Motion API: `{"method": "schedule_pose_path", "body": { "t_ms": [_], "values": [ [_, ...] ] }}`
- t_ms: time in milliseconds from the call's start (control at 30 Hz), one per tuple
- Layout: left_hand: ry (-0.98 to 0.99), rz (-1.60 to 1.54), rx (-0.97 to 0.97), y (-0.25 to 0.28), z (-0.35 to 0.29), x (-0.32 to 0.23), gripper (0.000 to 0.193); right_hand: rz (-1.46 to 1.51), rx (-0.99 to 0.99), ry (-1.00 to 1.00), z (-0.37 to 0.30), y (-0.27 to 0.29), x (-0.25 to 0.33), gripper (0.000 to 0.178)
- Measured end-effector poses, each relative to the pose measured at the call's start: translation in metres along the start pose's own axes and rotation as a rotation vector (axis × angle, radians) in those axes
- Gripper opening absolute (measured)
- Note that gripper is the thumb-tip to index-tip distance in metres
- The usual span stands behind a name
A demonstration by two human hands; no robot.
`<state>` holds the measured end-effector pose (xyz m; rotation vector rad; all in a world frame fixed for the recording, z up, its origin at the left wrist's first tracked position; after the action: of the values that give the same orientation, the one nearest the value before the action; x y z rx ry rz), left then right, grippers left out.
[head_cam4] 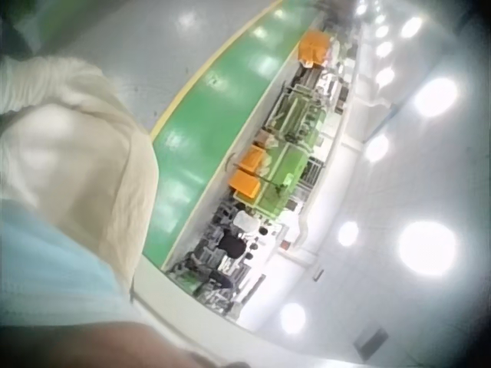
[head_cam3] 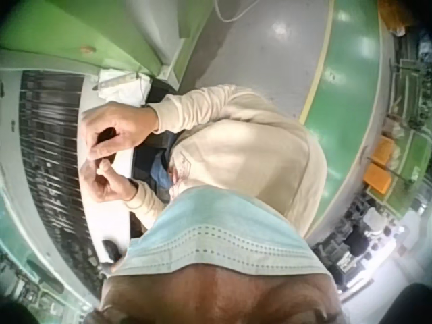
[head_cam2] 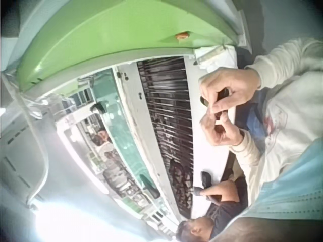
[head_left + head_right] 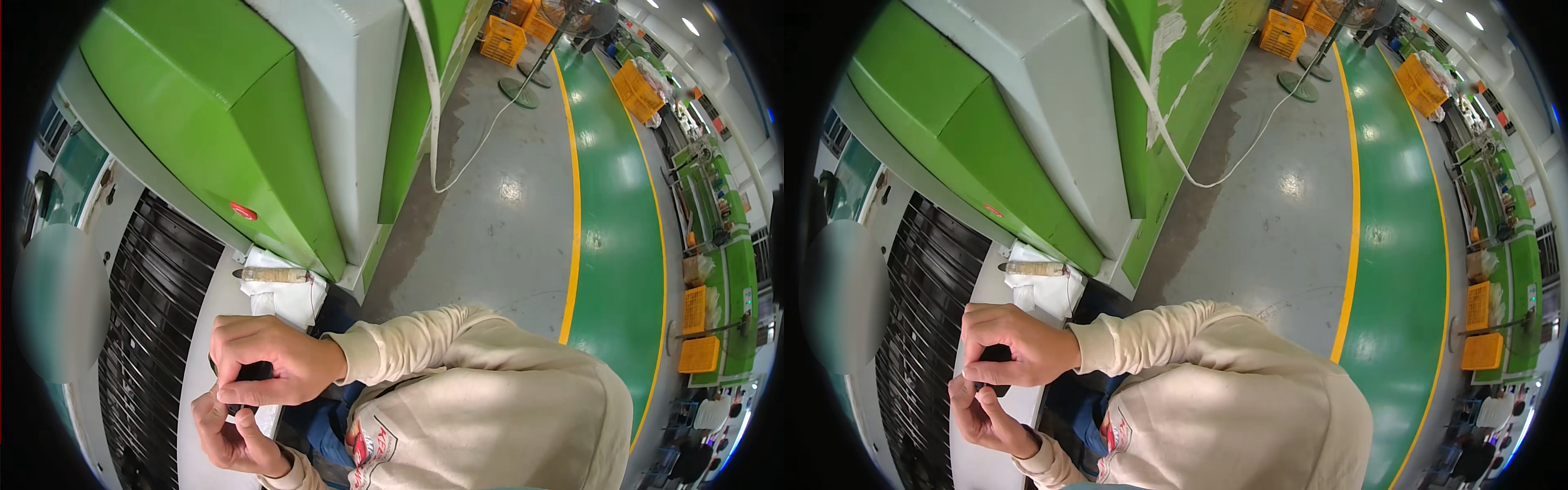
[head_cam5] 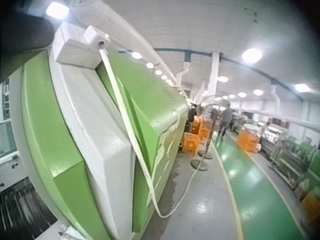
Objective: Manually assemble and inspect shoe components at a factory assembly line station.
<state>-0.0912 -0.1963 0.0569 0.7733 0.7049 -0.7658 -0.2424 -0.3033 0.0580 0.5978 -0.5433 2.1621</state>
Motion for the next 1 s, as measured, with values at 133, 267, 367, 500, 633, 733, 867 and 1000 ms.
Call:
{"method": "schedule_pose_path", "body": {
  "t_ms": [133, 267, 367, 500, 633, 733, 867, 1000],
  "values": [
    [0.067, -0.099, -0.060, -0.008, -0.009, 0.037, 0.060, -0.019, 0.032, 0.030, 0.001, -0.001, -0.006, 0.023],
    [0.063, 0.094, 0.078, -0.019, -0.014, 0.080, 0.082, -0.050, -0.031, 0.027, 0.002, 0.003, -0.006, 0.024],
    [0.239, 0.033, 0.120, -0.024, -0.024, 0.134, 0.091, -0.067, 0.019, -0.020, 0.002, 0.002, -0.013, 0.023],
    [0.293, -0.064, 0.051, -0.026, -0.022, 0.131, 0.091, -0.170, 0.085, 0.008, 0.011, 0.000, -0.012, 0.023],
    [0.079, 0.190, 0.084, -0.002, -0.014, 0.108, 0.102, -0.176, 0.138, 0.069, 0.012, 0.004, -0.008, 0.023],
    [0.159, 0.291, 0.135, 0.023, -0.015, 0.081, 0.112, -0.240, 0.243, 0.026, -0.012, 0.002, -0.028, 0.022],
    [0.222, 0.543, 0.129, 0.052, -0.043, 0.097, 0.107, -0.315, 0.420, -0.122, -0.064, -0.012, -0.076, 0.031],
    [0.155, 0.629, 0.149, 0.042, -0.037, 0.108, 0.106, -0.512, 0.539, -0.071, -0.076, -0.012, -0.092, 0.049]
  ]
}}
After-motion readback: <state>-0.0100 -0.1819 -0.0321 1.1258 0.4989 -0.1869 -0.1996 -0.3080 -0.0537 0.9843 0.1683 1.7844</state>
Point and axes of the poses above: each hand's wrist, its own z-axis towards the middle knuckle, its own y-axis out of the back of the hand, x = y × z, the point moved 6 cm from there along z, towards the middle knuckle, and after that the axes turned 5 degrees about y, right-handed, at the moved point
